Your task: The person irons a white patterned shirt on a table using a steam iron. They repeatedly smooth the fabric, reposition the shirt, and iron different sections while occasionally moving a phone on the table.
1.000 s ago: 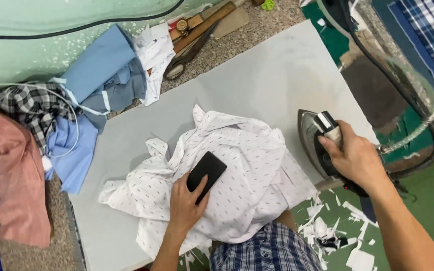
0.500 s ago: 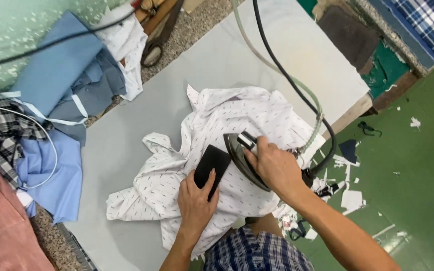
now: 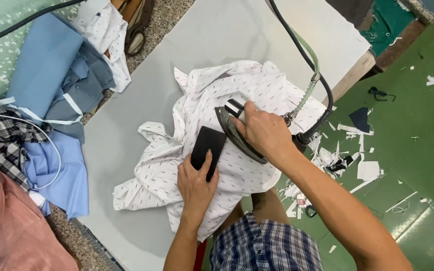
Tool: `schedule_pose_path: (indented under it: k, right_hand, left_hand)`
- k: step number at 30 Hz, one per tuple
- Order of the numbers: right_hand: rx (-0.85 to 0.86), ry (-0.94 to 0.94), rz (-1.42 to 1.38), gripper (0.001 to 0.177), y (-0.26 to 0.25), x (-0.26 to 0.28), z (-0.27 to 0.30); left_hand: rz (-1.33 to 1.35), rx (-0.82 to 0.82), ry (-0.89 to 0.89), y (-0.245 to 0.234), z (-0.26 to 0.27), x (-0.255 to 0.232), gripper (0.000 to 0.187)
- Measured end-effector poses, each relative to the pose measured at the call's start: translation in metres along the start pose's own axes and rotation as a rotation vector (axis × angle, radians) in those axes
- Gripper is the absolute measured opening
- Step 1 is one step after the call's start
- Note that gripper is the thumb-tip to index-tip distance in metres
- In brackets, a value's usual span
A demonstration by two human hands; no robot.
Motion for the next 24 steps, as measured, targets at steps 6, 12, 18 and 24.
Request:
schedule_pose_path:
  k: [6,12,18,24]
  right_hand:
    - [-0.047,-0.012,0.01,0.039,0.002,-0.003,0.001]
    - [-0.059,-0.035,0.001,0.04,0.003,-0.007,0.006]
    - [-0.059,-0.064,-0.009,0.039,0.003,-0.014,0.013]
    - [-0.016,-0.17,-0.007,0.039,0.004,-0.029,0.022]
  left_hand:
    - [0.002,0.026,-0.026,0.004,0.002,0.002,0.042]
    - [0.004,0.053,-0.045,0.006,0.002,0.004,0.043]
    - [0.007,0.059,-0.062,0.008,0.003,0.007,0.042]
    - [0.003,0.035,-0.082,0.01,0.005,0.008,0.043]
Point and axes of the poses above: each hand's wrist, its own z-axis away from the middle knuckle, its own y-axis out of the palm, x = y × z, the point moved 8 cm from there along -z, towards the middle knuckle, and after that the axes turned 6 degrees about x, right-handed, at the moved point
